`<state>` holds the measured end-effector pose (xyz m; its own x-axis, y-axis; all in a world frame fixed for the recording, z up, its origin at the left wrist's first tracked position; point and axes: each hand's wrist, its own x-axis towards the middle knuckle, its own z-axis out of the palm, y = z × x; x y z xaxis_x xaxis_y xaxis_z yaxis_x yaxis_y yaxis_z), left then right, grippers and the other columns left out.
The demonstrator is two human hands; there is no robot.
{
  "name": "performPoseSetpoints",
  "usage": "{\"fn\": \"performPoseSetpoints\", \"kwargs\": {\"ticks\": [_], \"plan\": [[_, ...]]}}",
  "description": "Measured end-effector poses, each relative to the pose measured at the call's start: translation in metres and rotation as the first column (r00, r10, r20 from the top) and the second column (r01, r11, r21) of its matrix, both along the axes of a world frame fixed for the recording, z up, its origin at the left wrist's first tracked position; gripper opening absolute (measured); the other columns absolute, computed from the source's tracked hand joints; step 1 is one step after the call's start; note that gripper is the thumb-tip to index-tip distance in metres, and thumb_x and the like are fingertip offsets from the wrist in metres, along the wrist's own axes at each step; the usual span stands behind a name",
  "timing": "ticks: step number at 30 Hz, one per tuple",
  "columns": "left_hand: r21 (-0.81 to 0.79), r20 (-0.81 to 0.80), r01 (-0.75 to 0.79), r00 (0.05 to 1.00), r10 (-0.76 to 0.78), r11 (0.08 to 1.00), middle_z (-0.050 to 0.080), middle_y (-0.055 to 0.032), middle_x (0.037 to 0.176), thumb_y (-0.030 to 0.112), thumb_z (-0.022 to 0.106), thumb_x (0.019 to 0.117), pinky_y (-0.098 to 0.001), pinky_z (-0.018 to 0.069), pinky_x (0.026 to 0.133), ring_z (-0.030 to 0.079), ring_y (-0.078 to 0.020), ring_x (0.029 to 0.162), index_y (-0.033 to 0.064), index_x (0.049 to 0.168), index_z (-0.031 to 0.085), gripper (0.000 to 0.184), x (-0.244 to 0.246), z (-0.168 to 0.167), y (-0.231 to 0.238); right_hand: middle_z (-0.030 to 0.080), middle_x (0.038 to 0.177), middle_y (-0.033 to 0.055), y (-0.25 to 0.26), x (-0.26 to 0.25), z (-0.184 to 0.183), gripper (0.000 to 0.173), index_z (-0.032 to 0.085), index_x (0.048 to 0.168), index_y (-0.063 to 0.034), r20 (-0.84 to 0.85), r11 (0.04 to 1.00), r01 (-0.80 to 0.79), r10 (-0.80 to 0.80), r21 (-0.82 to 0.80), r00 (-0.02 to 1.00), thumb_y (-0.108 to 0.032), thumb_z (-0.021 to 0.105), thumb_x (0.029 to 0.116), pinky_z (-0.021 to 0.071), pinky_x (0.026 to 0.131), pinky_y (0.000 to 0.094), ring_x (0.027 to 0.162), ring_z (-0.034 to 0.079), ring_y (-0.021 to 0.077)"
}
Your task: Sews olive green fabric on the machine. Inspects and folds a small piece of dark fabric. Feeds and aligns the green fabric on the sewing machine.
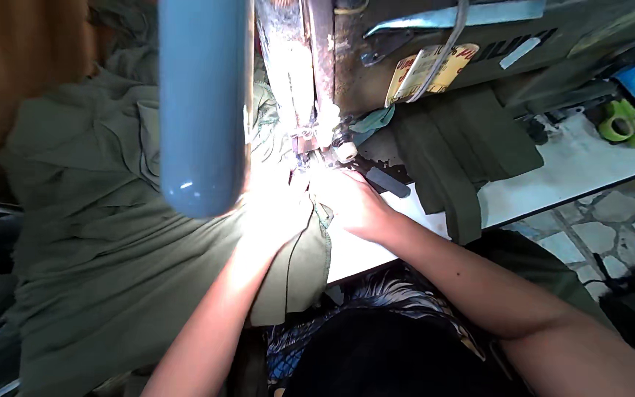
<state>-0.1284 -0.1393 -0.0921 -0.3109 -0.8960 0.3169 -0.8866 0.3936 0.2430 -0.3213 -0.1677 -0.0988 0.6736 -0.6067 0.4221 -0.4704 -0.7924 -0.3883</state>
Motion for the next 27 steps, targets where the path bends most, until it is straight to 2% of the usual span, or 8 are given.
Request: {"fn": "performPoseSetpoints", "kwargs": {"ticks": [4, 8, 12, 15, 17, 21, 24, 27], "plan": [[-0.020, -0.323, -0.093, 0.943, 0.082, 0.995, 0.072, -0.0095, 0.087, 0.020, 0.047, 0.0953, -0.0372, 0.0583, 0.075, 0.071, -0.0211, 0.085, 0.0050, 0.089, 0.074, 0.032, -0.056, 0.017, 0.085, 0.072, 0.120, 0.0179, -0.001, 0.004, 0.005, 0.025, 0.075, 0.112, 0.0011, 0.038, 0.987, 0.087, -0.093, 0.137, 0.995, 0.001, 0.059, 0.0924, 0.0482, 0.104, 0.0524, 0.119, 0.066, 0.0328], [0.129, -0.211, -0.163, 0.959, 0.188, 0.978, 0.067, -0.0262, 0.128, 0.037, 0.057, 0.0932, -0.0623, 0.0455, 0.105, 0.061, -0.0451, 0.125, 0.0003, 0.120, 0.073, 0.048, -0.076, -0.006, 0.117, 0.075, 0.105, 0.0209, -0.002, 0.006, 0.016, 0.025, 0.073, 0.111, 0.0063, 0.076, 0.936, 0.156, -0.189, 0.315, 0.979, 0.000, 0.054, 0.0966, 0.0499, 0.101, 0.0507, 0.106, 0.071, 0.0343], [0.093, -0.319, -0.462, 0.825, 0.466, 0.882, 0.068, -0.0174, 0.112, 0.039, 0.061, 0.0909, -0.0554, 0.0485, 0.096, 0.064, -0.0343, 0.110, 0.0029, 0.115, 0.067, 0.044, -0.053, -0.007, 0.045, 0.075, 0.093, 0.0158, -0.001, 0.009, 0.011, 0.017, 0.074, 0.101, 0.0024, 0.210, 0.953, 0.114, -0.177, 0.282, 0.961, -0.003, 0.061, 0.0915, 0.0524, 0.093, 0.0510, 0.096, 0.072, 0.0299], [0.126, -0.294, -0.566, 0.763, 0.575, 0.815, 0.064, -0.0326, 0.116, 0.017, 0.058, 0.0987, -0.0630, 0.0498, 0.092, 0.064, -0.0488, 0.110, -0.0098, 0.118, 0.062, 0.033, -0.044, 0.004, 0.010, 0.075, 0.096, 0.0182, 0.000, 0.012, 0.011, 0.018, 0.075, 0.103, 0.0038, 0.218, 0.950, 0.135, -0.200, 0.282, 0.955, -0.003, 0.062, 0.0929, 0.0517, 0.095, 0.0534, 0.099, 0.072, 0.0329], [0.208, -0.293, -0.585, 0.727, 0.621, 0.784, 0.065, -0.0321, 0.115, 0.014, 0.047, 0.1060, -0.0623, 0.0495, 0.094, 0.064, -0.0461, 0.111, -0.0096, 0.124, 0.060, 0.033, -0.035, 0.014, 0.008, 0.075, 0.096, 0.0183, -0.001, 0.012, 0.008, 0.019, 0.075, 0.105, 0.0037, 0.201, 0.953, 0.153, -0.208, 0.261, 0.957, -0.004, 0.062, 0.0934, 0.0522, 0.094, 0.0527, 0.099, 0.072, 0.0328], [0.301, -0.448, -0.382, 0.752, 0.483, 0.874, 0.063, -0.0052, 0.088, 0.018, 0.057, 0.1028, -0.0329, 0.0541, 0.073, 0.061, -0.0099, 0.079, 0.0001, 0.112, 0.065, 0.021, -0.004, 0.057, 0.043, 0.074, 0.104, 0.0208, 0.001, 0.009, 0.007, 0.018, 0.074, 0.107, 0.0053, 0.163, 0.954, 0.149, -0.195, 0.261, 0.967, -0.002, 0.065, 0.0933, 0.0499, 0.099, 0.0543, 0.105, 0.070, 0.0360], [0.343, -0.098, -0.239, 0.953, 0.288, 0.908, 0.058, -0.0094, 0.068, 0.017, 0.063, 0.0985, -0.0462, 0.0475, 0.059, 0.059, -0.0243, 0.064, 0.0005, 0.086, 0.068, 0.021, -0.008, 0.084, 0.079, 0.073, 0.107, 0.0227, 0.000, 0.010, -0.001, 0.019, 0.075, 0.107, 0.0044, 0.188, 0.973, 0.131, -0.168, 0.192, 0.968, -0.001, 0.063, 0.0941, 0.0499, 0.097, 0.0581, 0.106, 0.069, 0.0389], [0.132, 0.209, -0.078, 0.977, 0.049, 0.988, 0.061, -0.0099, 0.063, 0.010, 0.069, 0.0890, -0.0478, 0.0511, 0.052, 0.067, -0.0320, 0.062, 0.0064, 0.077, 0.070, 0.013, -0.051, 0.071, 0.100, 0.072, 0.117, 0.0224, 0.004, 0.006, 0.002, 0.027, 0.073, 0.116, 0.0034, 0.119, 0.978, 0.095, -0.118, 0.186, 0.986, -0.001, 0.054, 0.0987, 0.0448, 0.105, 0.0566, 0.117, 0.065, 0.0388]]}}
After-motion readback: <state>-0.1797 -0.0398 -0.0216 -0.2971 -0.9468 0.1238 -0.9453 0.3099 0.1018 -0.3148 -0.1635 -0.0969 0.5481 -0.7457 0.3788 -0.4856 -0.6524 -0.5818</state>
